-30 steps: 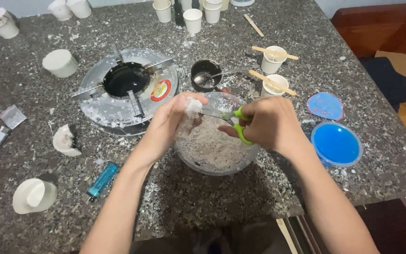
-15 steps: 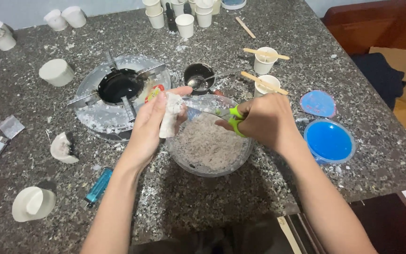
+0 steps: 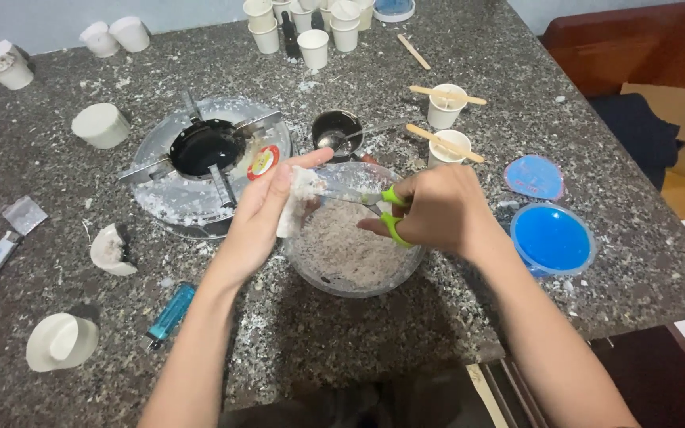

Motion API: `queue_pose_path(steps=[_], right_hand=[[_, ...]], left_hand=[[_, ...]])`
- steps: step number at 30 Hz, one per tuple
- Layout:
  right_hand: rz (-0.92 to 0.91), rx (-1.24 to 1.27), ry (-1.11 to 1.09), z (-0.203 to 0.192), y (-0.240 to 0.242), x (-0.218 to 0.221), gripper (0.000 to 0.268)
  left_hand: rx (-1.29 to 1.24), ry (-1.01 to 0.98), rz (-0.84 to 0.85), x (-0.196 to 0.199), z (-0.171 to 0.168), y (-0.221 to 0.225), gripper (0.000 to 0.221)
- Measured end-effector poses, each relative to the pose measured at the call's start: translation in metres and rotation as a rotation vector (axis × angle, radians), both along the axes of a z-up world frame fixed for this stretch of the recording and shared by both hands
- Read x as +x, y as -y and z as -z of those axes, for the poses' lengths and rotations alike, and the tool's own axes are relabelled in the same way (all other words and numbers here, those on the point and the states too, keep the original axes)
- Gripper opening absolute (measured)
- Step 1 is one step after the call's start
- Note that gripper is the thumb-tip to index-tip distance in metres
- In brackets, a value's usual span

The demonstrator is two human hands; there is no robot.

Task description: Cutting small pieces of wax material using scissors and collecting them in a bowl for candle making.

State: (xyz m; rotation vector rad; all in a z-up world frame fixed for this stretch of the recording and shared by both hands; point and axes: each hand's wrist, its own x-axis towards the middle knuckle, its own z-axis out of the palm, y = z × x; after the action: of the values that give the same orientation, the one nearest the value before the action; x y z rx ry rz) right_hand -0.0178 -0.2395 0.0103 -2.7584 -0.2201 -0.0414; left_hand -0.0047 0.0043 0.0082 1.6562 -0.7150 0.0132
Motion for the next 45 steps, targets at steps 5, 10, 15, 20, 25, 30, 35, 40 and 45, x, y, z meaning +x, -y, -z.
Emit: queue_pose_path(steps=[5,10,15,20,25,30,35,40,45], right_hand=[[0.005,0.061,-0.023,-0.012,-0.005,-0.008,0.041],[-0.032,-0.027,-0.013,-0.016,-0.009,-0.008,0.028],[-0.015,-0.086,0.034,0.004,0.000,0.000,0.039],[0.006,-0.095,0.047,0.006,0.005,0.001,0.046],[0.047,-0.099,0.023,0.016,0.012,0.009,0.051],[0.093,-0.150,-0.012,-0.001,0.005,0.005,0.051],[0.061,-0.221,0.076,-0.011,0.017,-0.001,0.031],[0.024,-0.344,0.126,-0.012,0.035,-0.004,0.020],[0.025,-0.449,0.104,-0.032,0.044,-0.021,0.015]], left_hand=[[-0.026,0.016,-0.006,-0.005,-0.005,0.002,0.058],[-0.015,-0.029,0.039,-0.001,0.003,0.003,0.057],[-0.011,-0.104,0.058,0.009,0.018,0.001,0.055],[-0.027,-0.104,0.032,0.010,0.018,0.000,0.054],[-0.034,-0.056,-0.004,0.007,0.016,0.000,0.056],[-0.004,-0.012,-0.026,0.006,0.014,-0.001,0.059],[-0.019,-0.003,-0.117,-0.003,-0.011,-0.013,0.040],[-0.037,0.030,-0.119,-0.007,-0.011,-0.014,0.042],[0.091,0.222,-0.227,-0.024,-0.026,-0.007,0.038]])
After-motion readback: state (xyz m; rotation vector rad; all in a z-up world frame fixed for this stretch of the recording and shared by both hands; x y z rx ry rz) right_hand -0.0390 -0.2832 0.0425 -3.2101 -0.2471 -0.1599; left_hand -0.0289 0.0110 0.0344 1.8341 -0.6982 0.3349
